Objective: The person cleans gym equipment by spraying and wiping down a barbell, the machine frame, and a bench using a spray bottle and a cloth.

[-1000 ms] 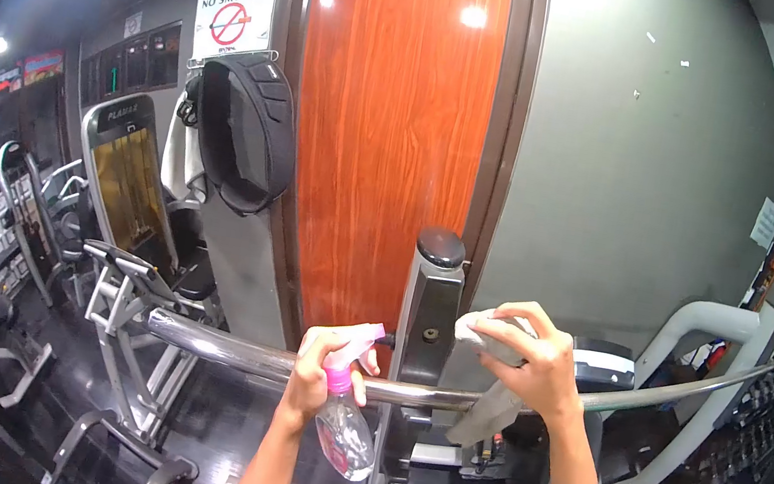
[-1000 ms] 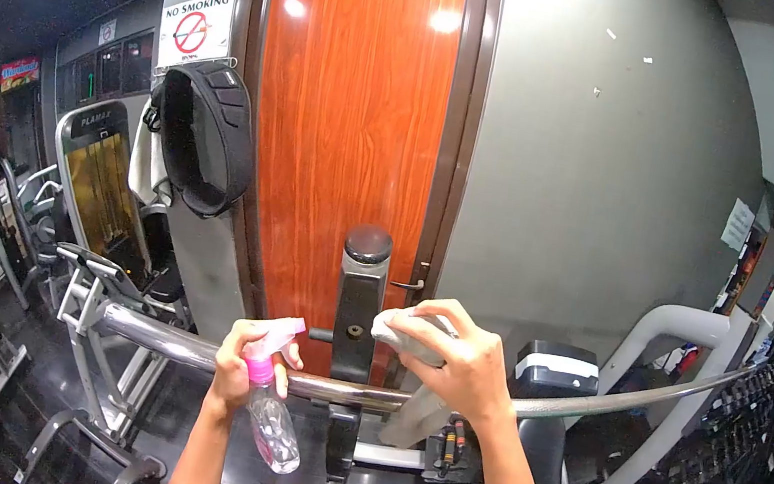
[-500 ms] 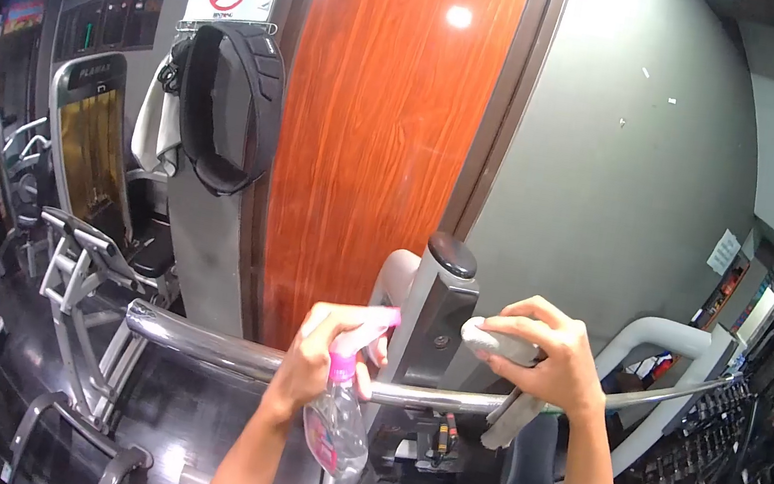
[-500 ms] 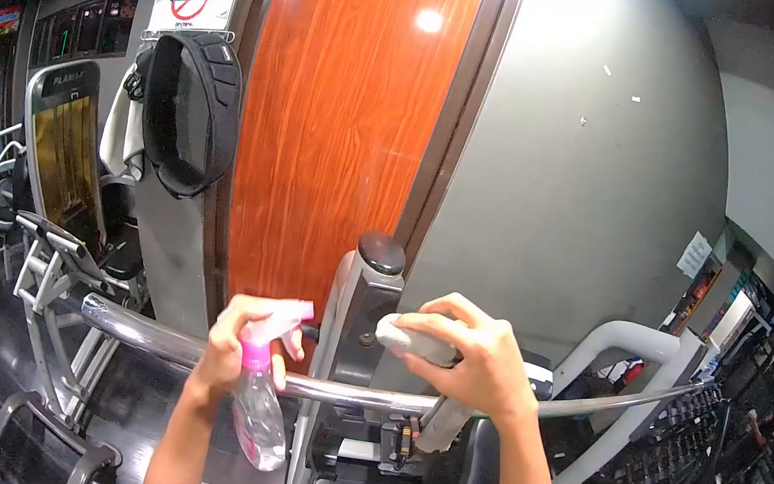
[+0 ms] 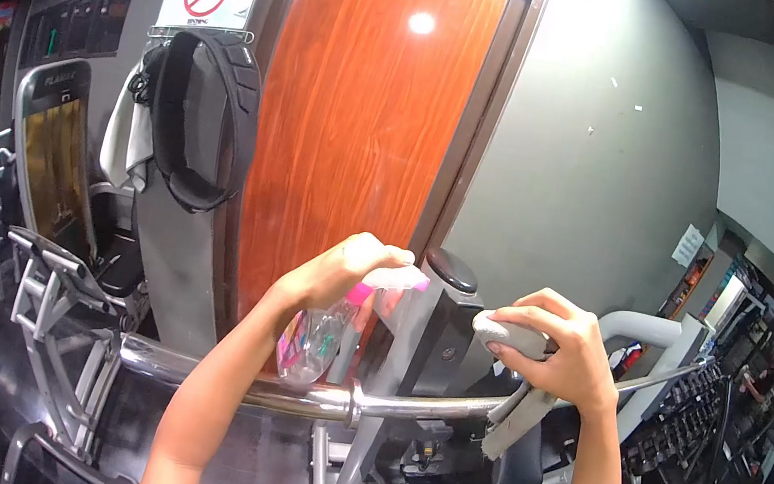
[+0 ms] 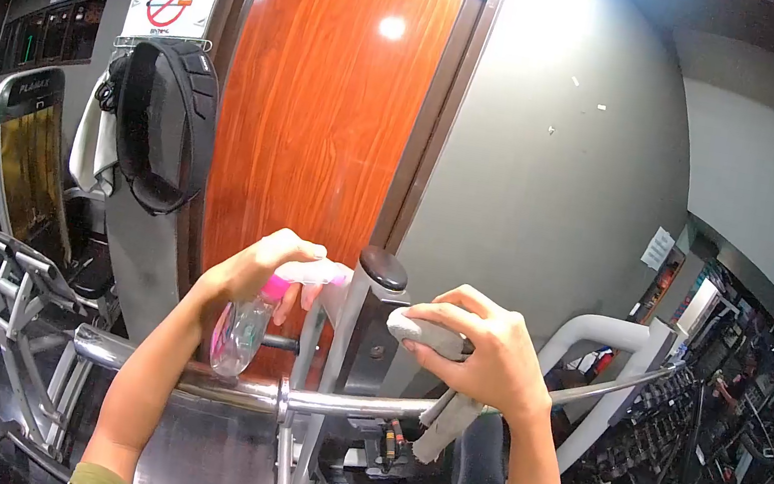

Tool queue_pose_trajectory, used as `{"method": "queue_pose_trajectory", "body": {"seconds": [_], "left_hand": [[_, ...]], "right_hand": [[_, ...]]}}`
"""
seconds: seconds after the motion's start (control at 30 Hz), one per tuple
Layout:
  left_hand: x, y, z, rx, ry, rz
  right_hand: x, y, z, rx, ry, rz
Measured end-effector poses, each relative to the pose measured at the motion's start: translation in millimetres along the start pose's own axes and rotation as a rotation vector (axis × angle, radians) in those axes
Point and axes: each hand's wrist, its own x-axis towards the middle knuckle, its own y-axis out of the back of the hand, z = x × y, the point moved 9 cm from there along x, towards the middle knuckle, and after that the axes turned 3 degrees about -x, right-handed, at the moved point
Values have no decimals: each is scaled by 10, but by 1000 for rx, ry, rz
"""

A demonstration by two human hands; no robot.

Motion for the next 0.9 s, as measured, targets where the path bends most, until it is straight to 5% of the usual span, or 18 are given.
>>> {"method": "queue_pose_trajectory", "body": {"seconds": [0.33, 0.43, 0.57, 0.77, 0.9], "left_hand": [[114, -218, -39, 390, -53, -70], [52, -249, 61, 548, -375, -47], [40, -92, -115, 279, -9, 27], [-131, 163, -104, 185, 115, 169], [-197, 267, -87, 171, 75, 267]], "right_hand": [[315, -144, -21, -108, -42, -121], [417, -246, -51, -140, -8, -213], [525, -438, -137, -280, 29, -304], [524, -1168, -315, -587, 176, -465], [136, -1704, -562, -492, 410, -716]]}}
